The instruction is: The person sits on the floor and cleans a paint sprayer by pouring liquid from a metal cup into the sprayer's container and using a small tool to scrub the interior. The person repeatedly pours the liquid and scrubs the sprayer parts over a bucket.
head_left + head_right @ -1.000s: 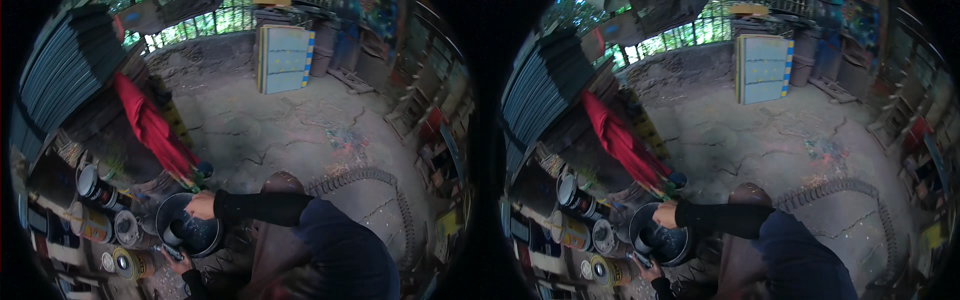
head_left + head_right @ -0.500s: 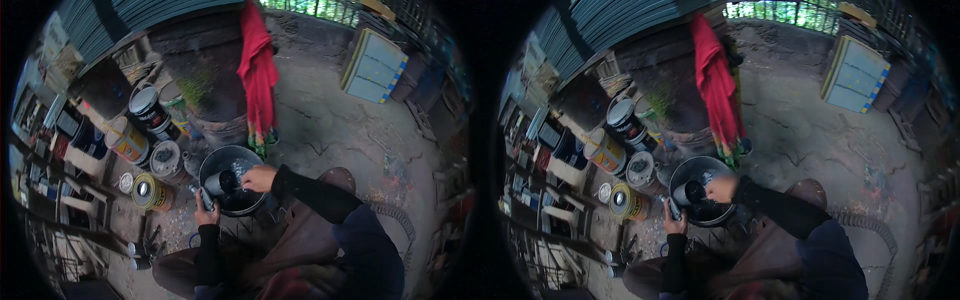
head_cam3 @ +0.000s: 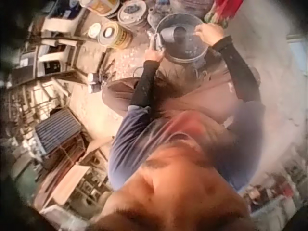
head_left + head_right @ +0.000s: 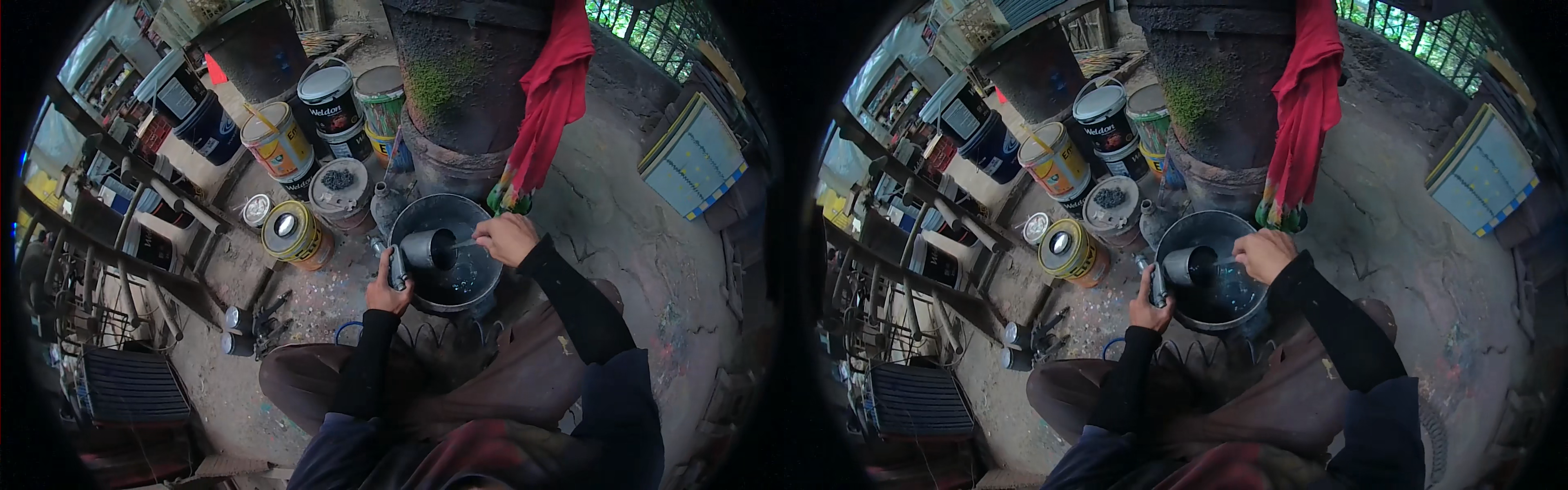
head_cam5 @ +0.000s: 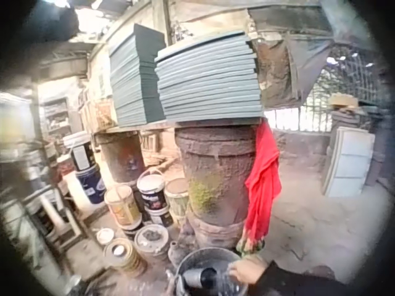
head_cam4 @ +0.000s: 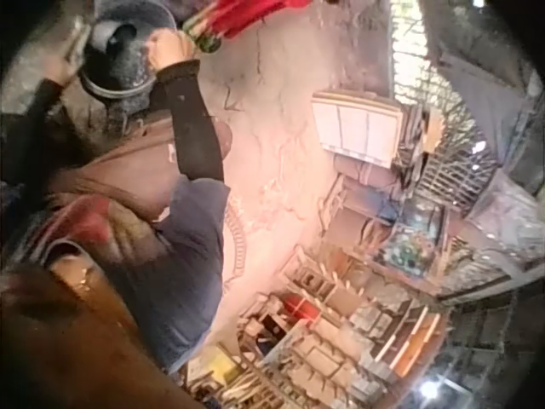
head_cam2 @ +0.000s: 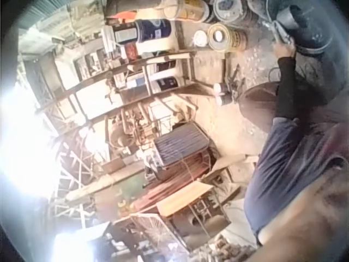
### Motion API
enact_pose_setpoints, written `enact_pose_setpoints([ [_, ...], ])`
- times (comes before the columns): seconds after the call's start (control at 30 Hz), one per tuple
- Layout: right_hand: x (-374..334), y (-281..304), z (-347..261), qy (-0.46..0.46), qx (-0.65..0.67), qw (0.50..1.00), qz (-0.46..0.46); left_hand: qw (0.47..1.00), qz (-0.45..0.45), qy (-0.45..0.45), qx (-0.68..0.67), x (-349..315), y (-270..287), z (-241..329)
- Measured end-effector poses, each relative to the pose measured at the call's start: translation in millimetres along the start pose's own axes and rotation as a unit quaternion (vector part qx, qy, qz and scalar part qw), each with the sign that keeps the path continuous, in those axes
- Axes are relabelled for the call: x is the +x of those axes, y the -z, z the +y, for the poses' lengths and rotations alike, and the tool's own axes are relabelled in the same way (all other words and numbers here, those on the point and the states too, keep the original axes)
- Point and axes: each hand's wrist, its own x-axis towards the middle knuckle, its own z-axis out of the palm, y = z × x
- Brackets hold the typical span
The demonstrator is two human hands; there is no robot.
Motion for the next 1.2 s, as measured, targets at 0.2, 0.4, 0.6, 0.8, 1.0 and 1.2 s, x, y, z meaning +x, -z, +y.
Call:
enact_pose_setpoints([
  [0.2,6.6,-16.6,-11.0,0.027,-0.014,0.999,-0.031,1.000,-0.012,-0.009,-0.007,8.4,11.7,6.6],
  [0.4,11.5,9.9,-2.6,0.054,-0.072,0.982,0.164,0.999,-0.032,-0.016,-0.038,22.0,26.4,8.1],
  [0.6,10.3,16.8,-5.3,0.061,-0.080,0.975,0.196,0.997,-0.072,-0.006,-0.025,26.4,34.6,14.6],
  [0.8,9.6,18.1,-8.2,0.074,-0.095,0.977,0.178,0.997,-0.061,-0.027,-0.029,27.3,36.1,8.9],
  [1.0,20.8,-0.8,-12.5,0.075,-0.085,0.977,0.179,0.997,-0.067,-0.023,-0.022,28.2,39.4,14.5],
  [1.2,26.5,-15.7,-10.2,0.098,-0.081,0.954,0.271,0.997,-0.075,-0.008,-0.022,28.5,37.1,22.1],
])
